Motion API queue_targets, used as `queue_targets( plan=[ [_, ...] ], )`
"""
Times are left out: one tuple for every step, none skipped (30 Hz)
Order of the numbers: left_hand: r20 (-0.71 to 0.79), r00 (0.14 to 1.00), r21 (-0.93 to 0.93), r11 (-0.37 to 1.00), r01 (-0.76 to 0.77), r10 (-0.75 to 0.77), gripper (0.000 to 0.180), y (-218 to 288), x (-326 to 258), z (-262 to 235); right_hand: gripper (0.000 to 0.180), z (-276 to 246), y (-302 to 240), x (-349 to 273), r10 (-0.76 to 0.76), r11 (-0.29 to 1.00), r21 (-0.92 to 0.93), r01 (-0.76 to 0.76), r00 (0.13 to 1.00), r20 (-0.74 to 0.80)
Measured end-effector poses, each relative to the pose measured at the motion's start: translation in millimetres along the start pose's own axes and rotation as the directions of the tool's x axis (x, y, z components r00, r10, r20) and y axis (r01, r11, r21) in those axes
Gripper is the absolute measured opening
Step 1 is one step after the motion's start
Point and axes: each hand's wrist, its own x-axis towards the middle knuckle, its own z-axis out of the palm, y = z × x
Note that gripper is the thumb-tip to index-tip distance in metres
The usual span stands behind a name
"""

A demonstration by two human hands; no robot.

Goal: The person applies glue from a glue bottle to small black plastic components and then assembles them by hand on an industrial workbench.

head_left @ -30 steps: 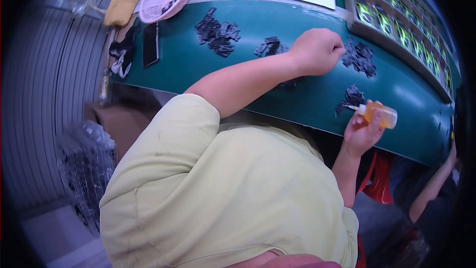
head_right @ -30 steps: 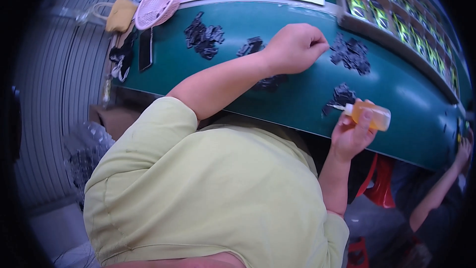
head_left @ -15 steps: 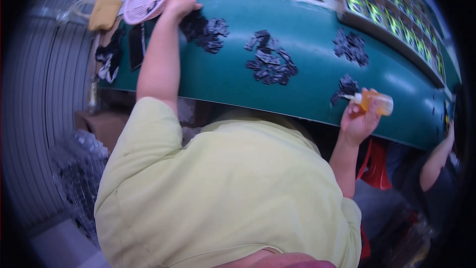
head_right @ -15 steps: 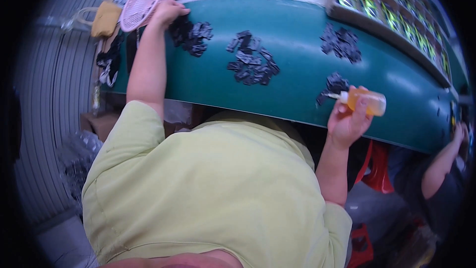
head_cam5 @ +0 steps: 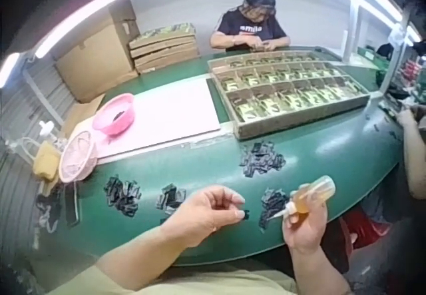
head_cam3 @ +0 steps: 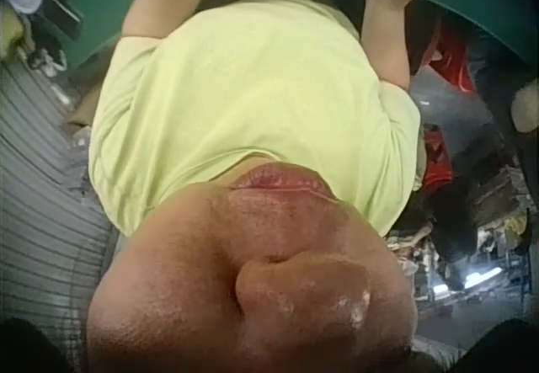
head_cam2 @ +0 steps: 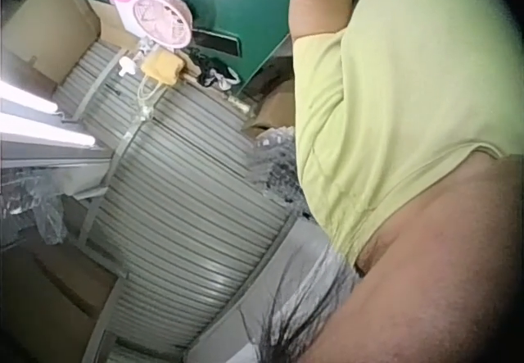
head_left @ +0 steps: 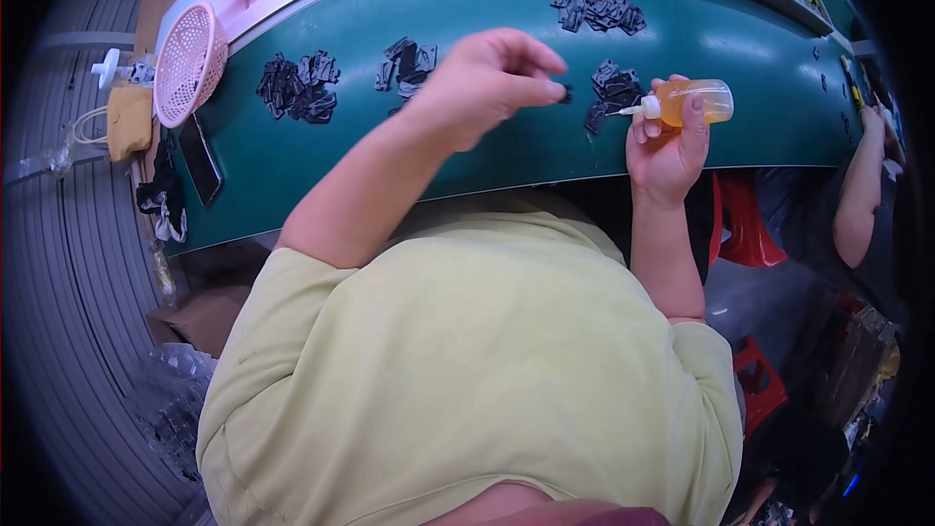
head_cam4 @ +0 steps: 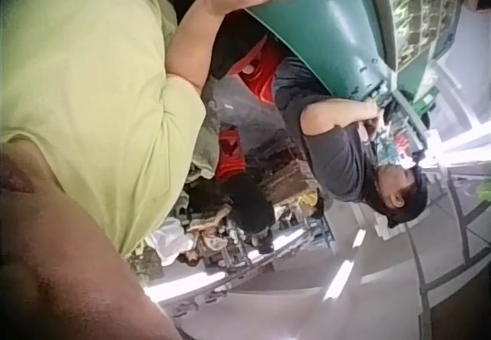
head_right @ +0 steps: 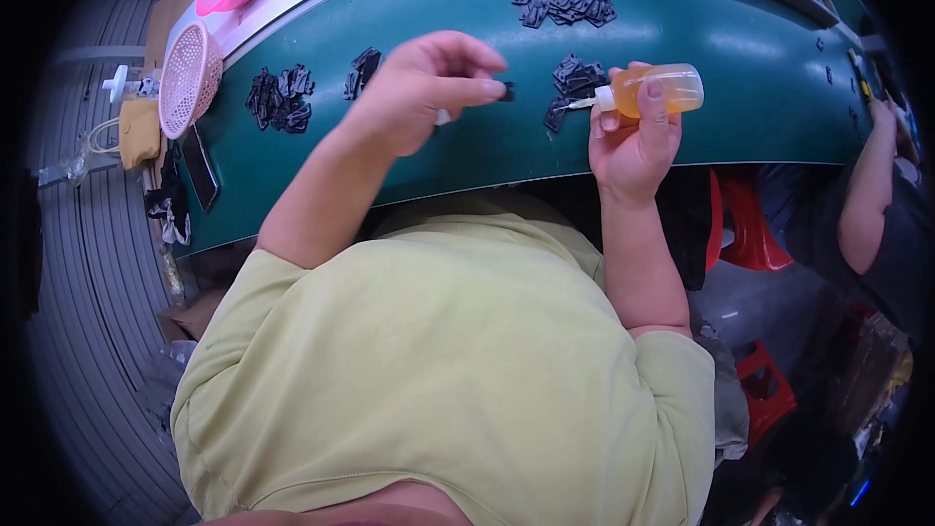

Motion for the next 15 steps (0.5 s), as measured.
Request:
queue_targets(
  plan=[
    [0.027, 0.999, 0.016, 0.999, 0.038, -0.038, 0.021, -5, 4, 11, 0.028, 1, 0, 0, 0.0, 1.0, -0.005, 0.0, 1.0, 0.007],
    [0.03, 0.997, 0.021, 0.997, 0.075, -0.075, 0.021, -11, 9, 20, 0.028, 1, 0, 0, -0.003, 1.0, -0.012, 0.004, 1.0, 0.013],
    [0.031, 0.993, 0.027, 0.993, 0.112, -0.112, 0.021, -16, 12, 25, 0.028, 0, 1, 0, -0.005, 1.0, -0.015, 0.005, 1.0, 0.004],
    [0.037, 0.992, 0.027, 0.993, 0.117, -0.118, 0.021, -19, 13, 26, 0.027, 0, 3, 1, -0.022, 0.999, -0.04, 0.022, 1.0, 0.013],
    [0.071, 0.986, 0.002, 0.988, 0.154, -0.154, 0.02, -21, 15, 26, 0.027, 1, 4, 0, -0.039, 0.997, -0.064, 0.04, 0.999, 0.021],
    [0.105, 0.977, -0.022, 0.981, 0.191, -0.188, 0.02, -24, 16, 26, 0.025, 2, 4, -1, -0.044, 0.997, -0.067, 0.046, 0.999, 0.021],
    [0.108, 0.975, -0.02, 0.98, 0.197, -0.194, 0.02, -27, 17, 26, 0.025, 2, 5, -1, -0.044, 0.997, -0.067, 0.045, 0.999, 0.014],
    [0.106, 0.977, -0.074, 0.978, 0.194, -0.186, 0.021, -29, 18, 25, 0.024, 3, 7, -1, -0.083, 0.992, -0.1, 0.083, 0.997, 0.004],
    [0.103, 0.979, -0.129, 0.973, 0.19, -0.178, 0.023, -30, 19, 24, 0.023, 4, 8, -2, -0.121, 0.984, -0.133, 0.119, 0.993, -0.003],
    [0.104, 0.978, -0.127, 0.972, 0.196, -0.183, 0.023, -30, 18, 24, 0.023, 5, 8, -2, -0.12, 0.984, -0.132, 0.118, 0.993, -0.009],
    [0.105, 0.979, -0.121, 0.974, 0.189, -0.177, 0.023, -29, 16, 24, 0.022, 5, 9, -2, -0.156, 0.973, -0.171, 0.153, 0.988, -0.001],
    [0.107, 0.98, -0.115, 0.976, 0.183, -0.171, 0.024, -28, 15, 24, 0.022, 6, 9, -3, -0.191, 0.959, -0.211, 0.188, 0.982, 0.008],
    [0.105, 0.979, -0.116, 0.976, 0.186, -0.174, 0.024, -27, 15, 25, 0.022, 7, 10, -3, -0.187, 0.96, -0.211, 0.184, 0.982, 0.006],
    [0.101, 0.979, -0.107, 0.976, 0.188, -0.177, 0.023, -27, 14, 26, 0.022, 8, 10, -4, -0.212, 0.949, -0.234, 0.209, 0.977, 0.013],
    [0.097, 0.979, -0.098, 0.977, 0.19, -0.18, 0.022, -27, 14, 26, 0.021, 9, 11, -4, -0.237, 0.937, -0.258, 0.234, 0.971, 0.022]
  ],
)
